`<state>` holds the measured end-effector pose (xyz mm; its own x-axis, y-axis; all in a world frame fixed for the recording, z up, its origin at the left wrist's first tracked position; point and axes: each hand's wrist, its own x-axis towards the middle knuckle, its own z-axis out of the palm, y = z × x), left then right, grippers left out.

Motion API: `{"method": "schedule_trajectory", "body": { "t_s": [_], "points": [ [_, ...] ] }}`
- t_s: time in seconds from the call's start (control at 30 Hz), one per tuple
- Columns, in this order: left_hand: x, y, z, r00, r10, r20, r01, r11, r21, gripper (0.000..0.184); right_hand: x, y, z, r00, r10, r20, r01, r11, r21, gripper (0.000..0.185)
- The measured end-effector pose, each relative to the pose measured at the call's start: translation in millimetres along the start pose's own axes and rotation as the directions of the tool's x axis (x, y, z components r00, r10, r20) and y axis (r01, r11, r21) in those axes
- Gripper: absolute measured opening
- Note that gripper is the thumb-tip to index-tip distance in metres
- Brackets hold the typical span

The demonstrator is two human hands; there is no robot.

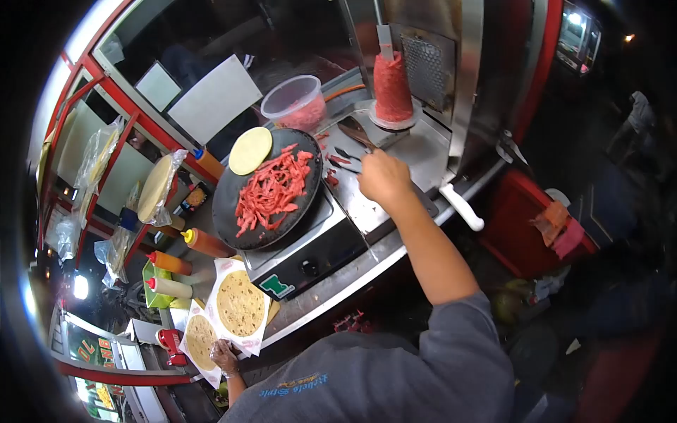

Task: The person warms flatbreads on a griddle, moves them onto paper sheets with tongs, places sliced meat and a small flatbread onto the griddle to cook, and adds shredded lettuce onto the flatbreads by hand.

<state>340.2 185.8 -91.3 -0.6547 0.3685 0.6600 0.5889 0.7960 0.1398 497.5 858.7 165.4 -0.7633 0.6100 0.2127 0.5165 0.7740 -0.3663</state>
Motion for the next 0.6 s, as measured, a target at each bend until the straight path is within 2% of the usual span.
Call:
{"method": "schedule_trajectory", "body": {
  "t_s": [0.07,0.1,0.13,0.2,0.23,0.27,0.3,0.37,0.47,0.5,0.57,0.6],
  "points": [
    [-6.3,0.8,-5.9,0.969,-0.210,0.131,0.229,0.962,-0.150,0.036,8.5,2.6,-2.5,0.986,-0.036,0.161,0.050,0.995,-0.082,0.033],
    [-7.9,0.0,-3.5,0.975,-0.202,0.095,0.213,0.970,-0.120,0.040,10.4,1.9,3.0,0.967,-0.049,0.250,0.080,0.990,-0.118,0.032],
    [-2.7,8.4,-11.0,0.977,-0.189,0.102,0.199,0.975,-0.102,0.040,20.8,2.9,20.3,0.975,-0.064,0.215,0.083,0.993,-0.082,0.026],
    [2.2,15.5,-13.9,0.977,-0.179,0.118,0.191,0.977,-0.100,0.041,41.8,7.9,35.7,0.992,-0.039,0.124,0.046,0.997,-0.059,0.025],
    [1.0,13.1,-13.3,0.965,-0.226,0.134,0.245,0.957,-0.155,0.040,46.3,6.6,40.1,0.997,-0.022,0.072,0.025,0.999,-0.044,0.025],
    [4.4,15.7,-15.6,0.975,-0.192,0.107,0.206,0.969,-0.133,0.042,42.8,3.0,27.0,1.000,0.014,0.025,-0.013,0.999,-0.031,0.027],
    [6.1,19.5,-16.0,0.983,-0.164,0.080,0.172,0.978,-0.114,0.043,42.0,5.6,20.3,0.998,0.045,0.035,-0.044,0.999,-0.031,0.029],
    [1.5,16.4,-17.4,0.966,-0.247,0.072,0.255,0.959,-0.126,0.046,36.7,15.3,12.0,0.992,0.110,0.059,-0.107,0.993,-0.042,0.035],
    [2.0,21.6,-13.8,0.914,-0.396,0.086,0.405,0.887,-0.221,0.050,27.7,13.8,12.1,0.963,0.134,0.233,-0.115,0.989,-0.092,0.038],
    [5.1,20.6,-18.1,0.893,-0.439,0.099,0.449,0.855,-0.258,0.051,21.3,15.8,21.6,0.985,0.133,0.106,-0.132,0.991,-0.012,0.040],
    [18.8,26.0,-26.9,0.934,-0.353,0.055,0.349,0.869,-0.351,0.051,11.3,23.3,47.5,0.974,0.154,-0.169,-0.128,0.979,0.157,0.044],
    [27.9,29.2,-32.9,0.949,-0.313,0.036,0.299,0.861,-0.411,0.050,0.0,27.6,54.4,0.937,0.133,-0.325,-0.051,0.967,0.249,0.048]
  ]
}}
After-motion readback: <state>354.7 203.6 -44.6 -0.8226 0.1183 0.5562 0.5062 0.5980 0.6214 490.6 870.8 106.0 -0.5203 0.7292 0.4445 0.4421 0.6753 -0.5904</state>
